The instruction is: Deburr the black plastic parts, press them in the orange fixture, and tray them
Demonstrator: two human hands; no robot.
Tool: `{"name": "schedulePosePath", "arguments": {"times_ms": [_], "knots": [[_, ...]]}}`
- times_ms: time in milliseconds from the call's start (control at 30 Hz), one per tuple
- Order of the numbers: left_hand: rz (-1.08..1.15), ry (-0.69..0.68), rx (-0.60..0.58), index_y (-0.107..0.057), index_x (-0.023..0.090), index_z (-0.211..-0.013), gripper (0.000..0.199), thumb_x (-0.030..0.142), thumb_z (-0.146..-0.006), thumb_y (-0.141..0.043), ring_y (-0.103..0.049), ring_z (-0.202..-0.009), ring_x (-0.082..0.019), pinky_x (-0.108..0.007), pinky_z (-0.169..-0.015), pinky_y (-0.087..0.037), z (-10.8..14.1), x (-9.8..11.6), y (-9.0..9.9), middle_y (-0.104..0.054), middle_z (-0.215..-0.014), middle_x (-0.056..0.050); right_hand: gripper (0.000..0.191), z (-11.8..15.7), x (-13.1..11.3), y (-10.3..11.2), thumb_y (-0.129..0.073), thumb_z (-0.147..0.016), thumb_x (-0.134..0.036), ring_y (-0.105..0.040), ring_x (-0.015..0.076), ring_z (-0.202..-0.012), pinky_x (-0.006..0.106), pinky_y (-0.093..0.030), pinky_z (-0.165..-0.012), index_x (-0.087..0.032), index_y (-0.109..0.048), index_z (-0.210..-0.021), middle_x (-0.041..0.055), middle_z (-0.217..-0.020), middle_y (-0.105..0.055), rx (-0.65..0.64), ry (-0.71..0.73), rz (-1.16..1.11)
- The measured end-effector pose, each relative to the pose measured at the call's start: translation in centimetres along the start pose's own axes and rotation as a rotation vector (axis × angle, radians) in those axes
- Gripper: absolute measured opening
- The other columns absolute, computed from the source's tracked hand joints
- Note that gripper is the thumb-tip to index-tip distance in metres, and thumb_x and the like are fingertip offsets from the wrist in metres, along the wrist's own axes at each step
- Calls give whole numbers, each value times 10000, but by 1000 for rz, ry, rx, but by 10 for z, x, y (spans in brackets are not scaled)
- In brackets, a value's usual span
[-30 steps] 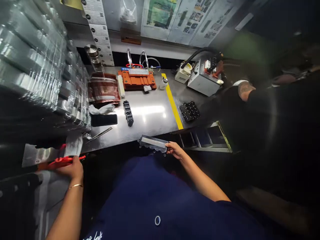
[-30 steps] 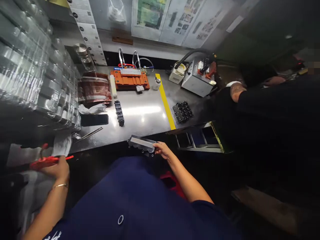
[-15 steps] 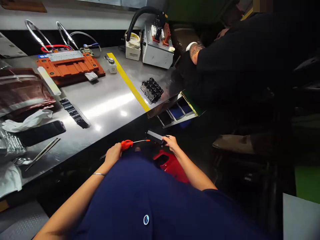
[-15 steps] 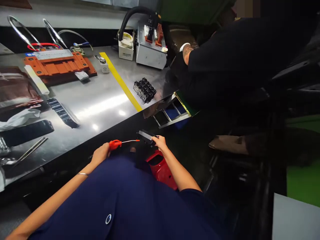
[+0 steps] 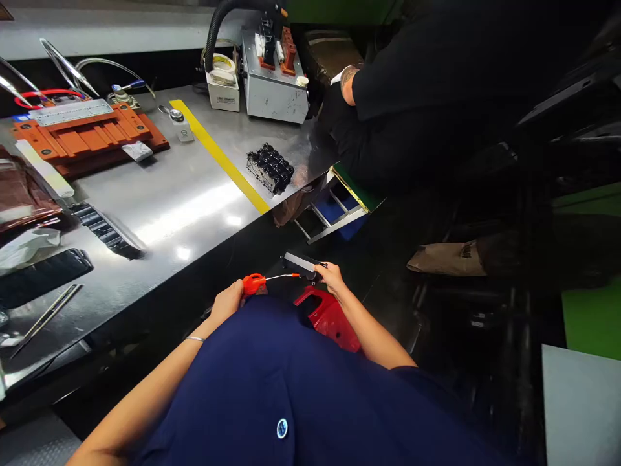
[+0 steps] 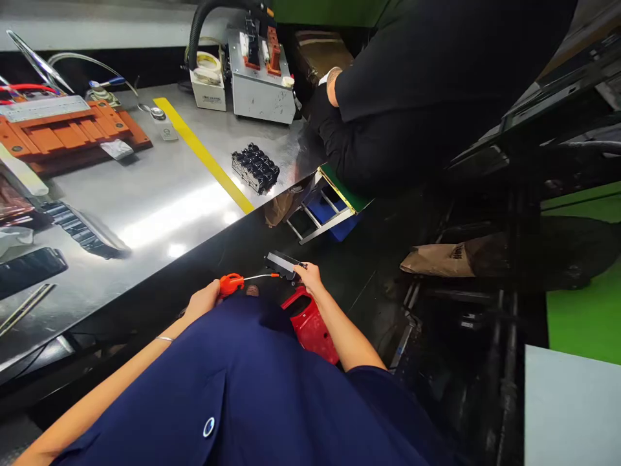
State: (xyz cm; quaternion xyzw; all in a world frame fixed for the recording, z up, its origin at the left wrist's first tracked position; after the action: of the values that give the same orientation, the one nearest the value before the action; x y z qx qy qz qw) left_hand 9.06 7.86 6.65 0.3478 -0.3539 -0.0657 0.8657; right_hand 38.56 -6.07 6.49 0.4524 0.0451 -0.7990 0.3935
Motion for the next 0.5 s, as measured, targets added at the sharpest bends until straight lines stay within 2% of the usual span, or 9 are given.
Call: {"name": "schedulePosePath", "arguments": {"times_ms": [133,267,367,500], "knots": [[-237,106,13,-467,148,-1099,249,188,-859,-415,-655,-917,-253,-307,-707,-447,-3,-18,5,-650,-1038,-121,145,-4,0,11,-668,-552,-258,-497,80,-413,155,-366,-341,-151,-594,-617,-53,-455,-542,42,25,59],[-291,239,12,-451,131,-1125,272,138,-874,-345,-670,-896,-266,-327,-693,-465,-6,-39,4,-657,-1036,-158,117,-1,4,19,-644,-555,-253,-467,72,-391,156,-345,-338,-160,-577,-581,-57,-425,-508,40,22,105],[-268,209,6,-456,151,-1115,257,148,-870,-379,-668,-903,-246,-307,-708,-463,-4,-31,-3,-662,-1019,-135,125,2,4,15,-626,-566,-277,-485,83,-403,173,-375,-357,-166,-570,-587,-51,-441,-519,17,24,118],[-203,99,-12,-453,173,-1107,245,215,-866,-444,-664,-901,-227,-282,-711,-452,0,-3,-11,-667,-978,-94,148,-1,-6,8,-620,-560,-302,-498,92,-429,187,-392,-378,-166,-580,-601,-44,-470,-538,3,50,126]]}}
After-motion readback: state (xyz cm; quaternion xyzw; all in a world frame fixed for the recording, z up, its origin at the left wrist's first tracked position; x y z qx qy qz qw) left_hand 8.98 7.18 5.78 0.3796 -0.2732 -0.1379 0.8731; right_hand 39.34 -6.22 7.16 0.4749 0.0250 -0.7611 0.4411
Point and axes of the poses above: each hand's wrist, its own z-axis away from the middle knuckle, its own y-axis out of the back of the hand, x = y × z, the point moved 8 cm from there along -z, towards the middle knuckle
